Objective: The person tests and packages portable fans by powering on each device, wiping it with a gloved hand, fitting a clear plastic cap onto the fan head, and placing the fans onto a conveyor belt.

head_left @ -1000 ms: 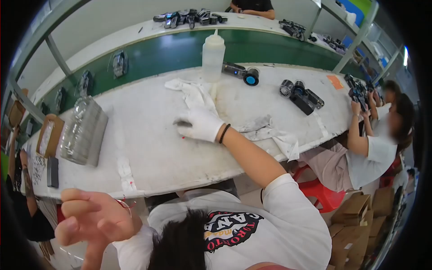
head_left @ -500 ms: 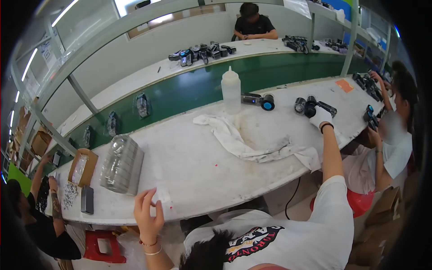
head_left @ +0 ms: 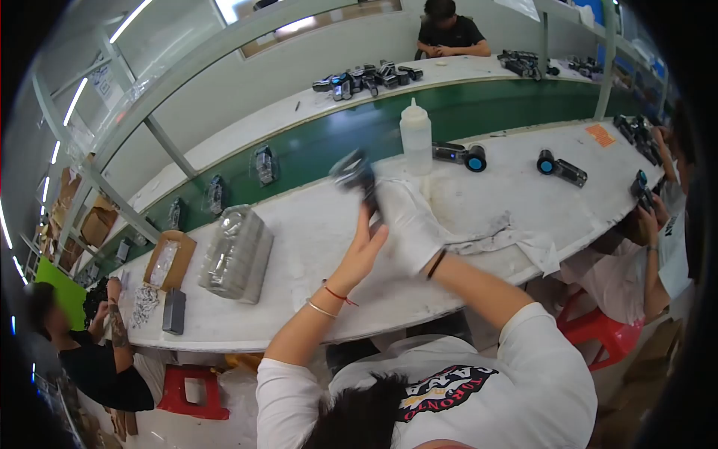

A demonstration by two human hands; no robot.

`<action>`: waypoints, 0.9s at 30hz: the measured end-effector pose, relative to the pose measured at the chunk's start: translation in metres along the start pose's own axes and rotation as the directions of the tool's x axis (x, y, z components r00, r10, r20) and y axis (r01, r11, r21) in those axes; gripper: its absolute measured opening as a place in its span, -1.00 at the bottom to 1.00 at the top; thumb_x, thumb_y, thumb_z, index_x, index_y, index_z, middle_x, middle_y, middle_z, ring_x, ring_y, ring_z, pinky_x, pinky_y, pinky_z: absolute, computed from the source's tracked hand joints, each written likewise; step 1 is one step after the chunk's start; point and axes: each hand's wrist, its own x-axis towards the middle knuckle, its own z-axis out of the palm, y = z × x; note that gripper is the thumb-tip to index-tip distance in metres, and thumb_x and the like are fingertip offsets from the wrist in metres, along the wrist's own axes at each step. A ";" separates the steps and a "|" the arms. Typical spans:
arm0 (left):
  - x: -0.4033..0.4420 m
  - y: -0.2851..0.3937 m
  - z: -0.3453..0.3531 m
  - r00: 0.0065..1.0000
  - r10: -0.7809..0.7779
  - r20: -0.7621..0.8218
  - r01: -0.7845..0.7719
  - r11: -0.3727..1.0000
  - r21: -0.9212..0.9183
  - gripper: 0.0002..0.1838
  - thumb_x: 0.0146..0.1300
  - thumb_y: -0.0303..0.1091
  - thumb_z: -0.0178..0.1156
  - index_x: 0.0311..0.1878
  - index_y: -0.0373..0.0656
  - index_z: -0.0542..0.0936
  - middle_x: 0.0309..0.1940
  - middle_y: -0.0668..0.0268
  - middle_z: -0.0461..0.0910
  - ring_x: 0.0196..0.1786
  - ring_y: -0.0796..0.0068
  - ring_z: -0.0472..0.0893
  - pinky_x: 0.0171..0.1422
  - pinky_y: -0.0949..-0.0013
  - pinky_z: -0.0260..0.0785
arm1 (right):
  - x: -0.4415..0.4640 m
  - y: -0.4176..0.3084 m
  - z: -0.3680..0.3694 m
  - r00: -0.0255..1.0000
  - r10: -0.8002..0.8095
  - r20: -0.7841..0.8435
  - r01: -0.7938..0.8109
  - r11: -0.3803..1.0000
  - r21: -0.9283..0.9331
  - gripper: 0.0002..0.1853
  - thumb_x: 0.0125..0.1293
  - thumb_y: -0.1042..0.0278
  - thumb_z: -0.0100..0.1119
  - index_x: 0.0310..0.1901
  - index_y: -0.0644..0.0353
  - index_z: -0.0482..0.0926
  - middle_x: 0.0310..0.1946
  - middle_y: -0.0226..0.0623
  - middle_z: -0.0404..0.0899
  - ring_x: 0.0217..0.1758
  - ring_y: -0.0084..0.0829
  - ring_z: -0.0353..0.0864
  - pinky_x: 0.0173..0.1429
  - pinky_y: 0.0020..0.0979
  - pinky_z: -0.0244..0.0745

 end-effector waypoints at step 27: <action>-0.016 0.015 -0.023 0.853 -0.383 0.354 0.437 0.896 -0.083 -0.47 0.20 -0.42 0.21 0.19 -0.15 0.21 -0.13 0.23 0.51 -0.22 0.41 0.58 -0.10 0.33 0.46 | 0.009 0.044 0.039 0.995 0.038 -0.089 0.018 0.831 0.556 -0.53 0.05 0.31 0.23 0.05 0.18 0.50 0.07 -0.22 0.48 0.20 -0.22 0.39 0.32 -0.29 0.24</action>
